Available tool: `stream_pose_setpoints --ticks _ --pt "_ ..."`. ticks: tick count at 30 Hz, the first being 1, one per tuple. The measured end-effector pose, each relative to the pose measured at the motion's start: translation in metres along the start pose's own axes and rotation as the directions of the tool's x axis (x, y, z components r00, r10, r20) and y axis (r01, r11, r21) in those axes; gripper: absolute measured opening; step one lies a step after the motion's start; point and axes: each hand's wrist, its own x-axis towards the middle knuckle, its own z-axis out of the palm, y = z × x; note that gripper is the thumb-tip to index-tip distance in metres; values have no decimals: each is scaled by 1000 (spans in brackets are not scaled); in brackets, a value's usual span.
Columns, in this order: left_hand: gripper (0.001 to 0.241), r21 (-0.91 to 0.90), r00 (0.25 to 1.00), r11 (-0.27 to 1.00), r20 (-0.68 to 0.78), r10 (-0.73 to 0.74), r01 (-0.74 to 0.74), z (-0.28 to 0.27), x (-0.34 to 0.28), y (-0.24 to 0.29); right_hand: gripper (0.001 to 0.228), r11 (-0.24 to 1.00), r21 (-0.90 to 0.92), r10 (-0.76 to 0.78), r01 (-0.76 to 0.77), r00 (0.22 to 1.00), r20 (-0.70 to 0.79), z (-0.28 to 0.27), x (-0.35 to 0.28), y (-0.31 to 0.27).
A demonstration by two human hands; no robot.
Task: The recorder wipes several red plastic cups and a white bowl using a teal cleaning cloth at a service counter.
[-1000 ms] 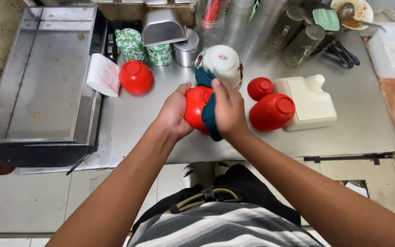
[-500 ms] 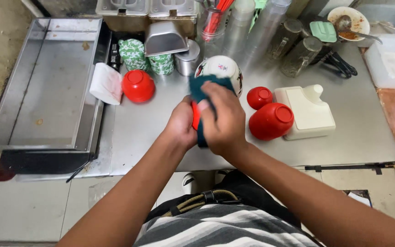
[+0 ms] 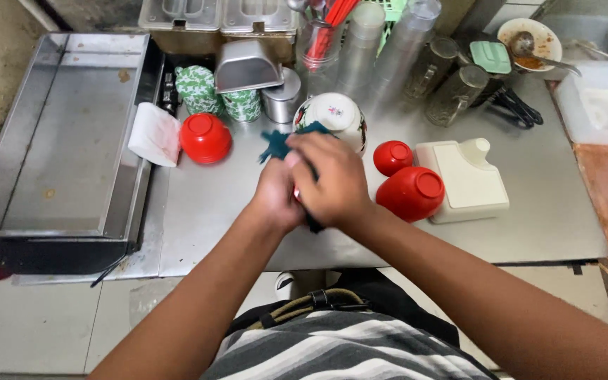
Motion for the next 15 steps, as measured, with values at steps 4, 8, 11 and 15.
stream_pose_setpoints --ticks 4,8,11,15 --pt "66 225 914 963 -403 -50 152 107 -31 28 39 727 132 682 -673 730 -35 20 0 10" --pt "60 109 950 988 -303 -72 109 46 -1 22 40 994 -110 -17 7 996 -85 7 -14 2" --pt "47 62 985 997 -164 -43 54 28 2 11 38 979 -144 -144 148 989 32 -1 -10 4" --pt "74 205 912 948 -382 -151 243 108 -32 21 31 899 138 422 -416 907 -16 16 -6 28"
